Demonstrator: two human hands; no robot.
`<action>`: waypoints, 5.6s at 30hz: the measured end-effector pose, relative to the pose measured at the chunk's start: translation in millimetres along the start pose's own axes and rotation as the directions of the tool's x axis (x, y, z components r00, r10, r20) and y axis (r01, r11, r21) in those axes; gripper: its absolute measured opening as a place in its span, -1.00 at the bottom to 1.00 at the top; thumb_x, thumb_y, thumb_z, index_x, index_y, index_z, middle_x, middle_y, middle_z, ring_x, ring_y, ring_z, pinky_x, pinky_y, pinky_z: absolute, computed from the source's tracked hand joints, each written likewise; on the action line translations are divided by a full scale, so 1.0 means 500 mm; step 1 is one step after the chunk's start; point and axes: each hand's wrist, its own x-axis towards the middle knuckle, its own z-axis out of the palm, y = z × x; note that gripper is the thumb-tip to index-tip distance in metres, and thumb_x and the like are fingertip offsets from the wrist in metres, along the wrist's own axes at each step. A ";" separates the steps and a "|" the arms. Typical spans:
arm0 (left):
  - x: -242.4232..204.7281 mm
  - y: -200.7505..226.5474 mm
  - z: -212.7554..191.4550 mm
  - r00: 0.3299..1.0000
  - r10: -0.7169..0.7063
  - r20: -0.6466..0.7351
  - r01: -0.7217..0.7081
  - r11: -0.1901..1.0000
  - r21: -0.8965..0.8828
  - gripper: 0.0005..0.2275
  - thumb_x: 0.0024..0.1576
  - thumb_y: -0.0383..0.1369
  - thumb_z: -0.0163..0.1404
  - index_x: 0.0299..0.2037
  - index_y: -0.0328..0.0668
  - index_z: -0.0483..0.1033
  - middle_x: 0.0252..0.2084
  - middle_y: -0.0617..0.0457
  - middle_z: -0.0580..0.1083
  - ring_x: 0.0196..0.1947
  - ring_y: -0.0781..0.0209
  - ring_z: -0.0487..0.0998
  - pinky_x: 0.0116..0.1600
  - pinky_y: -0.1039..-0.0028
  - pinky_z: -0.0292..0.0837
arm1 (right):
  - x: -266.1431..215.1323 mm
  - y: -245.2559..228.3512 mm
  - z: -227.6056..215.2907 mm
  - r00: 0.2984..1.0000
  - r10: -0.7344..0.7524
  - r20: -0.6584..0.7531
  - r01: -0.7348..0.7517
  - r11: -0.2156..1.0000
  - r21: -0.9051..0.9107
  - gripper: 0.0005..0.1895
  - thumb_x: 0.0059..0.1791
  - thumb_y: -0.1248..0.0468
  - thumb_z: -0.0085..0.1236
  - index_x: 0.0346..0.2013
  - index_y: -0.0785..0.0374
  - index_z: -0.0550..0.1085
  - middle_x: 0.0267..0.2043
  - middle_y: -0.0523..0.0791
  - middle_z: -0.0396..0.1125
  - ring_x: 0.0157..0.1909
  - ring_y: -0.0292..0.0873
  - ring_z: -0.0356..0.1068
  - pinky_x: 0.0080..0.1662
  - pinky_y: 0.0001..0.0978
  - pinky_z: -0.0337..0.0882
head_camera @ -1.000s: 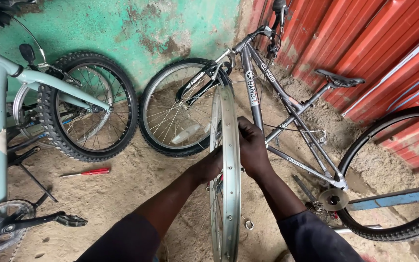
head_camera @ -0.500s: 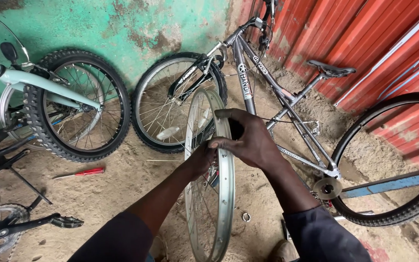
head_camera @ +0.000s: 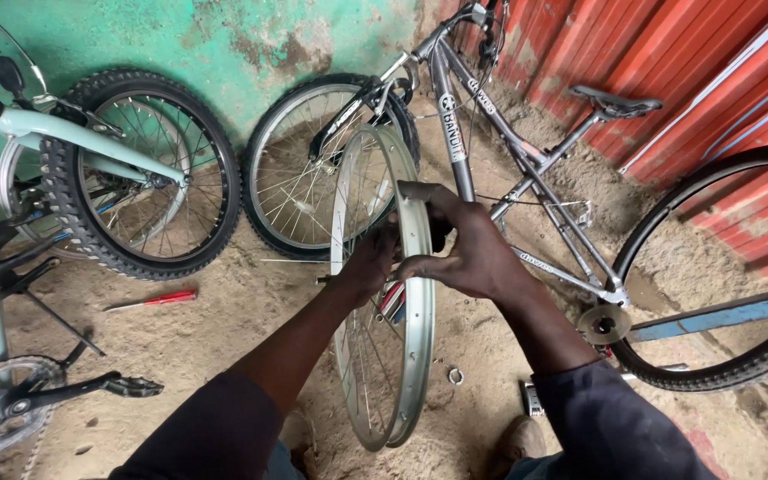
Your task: The person is working on a bicycle wheel, using a spoke wrench to tighten the spokes. They rotate the wheel to access different spokes and adjust the tension.
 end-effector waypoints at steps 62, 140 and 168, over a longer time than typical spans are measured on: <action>0.017 -0.034 -0.041 0.790 -0.497 -0.358 0.500 0.861 -0.093 -0.57 0.34 -0.01 -0.38 -0.34 -0.15 0.38 -0.52 0.09 0.32 -0.46 0.17 0.46 -0.32 0.46 0.35 | -0.639 0.707 0.418 0.660 0.750 -0.038 -0.681 0.577 -0.451 -0.81 0.06 0.37 -0.02 -0.05 0.32 0.46 -0.16 -0.02 0.39 -0.07 -0.06 0.40 -0.10 -0.26 0.42; 0.008 0.010 0.069 0.915 -0.383 0.131 0.258 0.802 0.539 -0.46 0.37 0.00 -0.53 -0.63 -0.01 0.22 -0.69 0.14 0.22 -0.63 0.13 0.29 -0.39 0.41 0.19 | 0.030 -0.011 -0.086 0.865 0.490 -0.109 -0.500 0.861 -0.092 -0.87 -0.09 0.41 0.31 -0.26 0.27 0.65 -0.70 -0.25 0.06 -0.60 -0.38 0.01 -0.44 -0.55 0.03; -0.006 -0.109 0.027 0.859 -0.487 0.160 0.348 0.783 0.516 -0.47 0.37 0.04 -0.56 -0.57 0.03 0.23 -0.65 0.17 0.17 -0.63 0.30 0.15 -0.39 0.46 0.09 | 0.016 0.131 -0.065 0.837 0.532 0.128 -0.417 0.772 -0.481 -0.85 -0.07 0.21 0.20 -0.23 0.13 0.58 -0.53 0.02 0.39 -0.35 0.06 0.45 -0.16 -0.10 0.43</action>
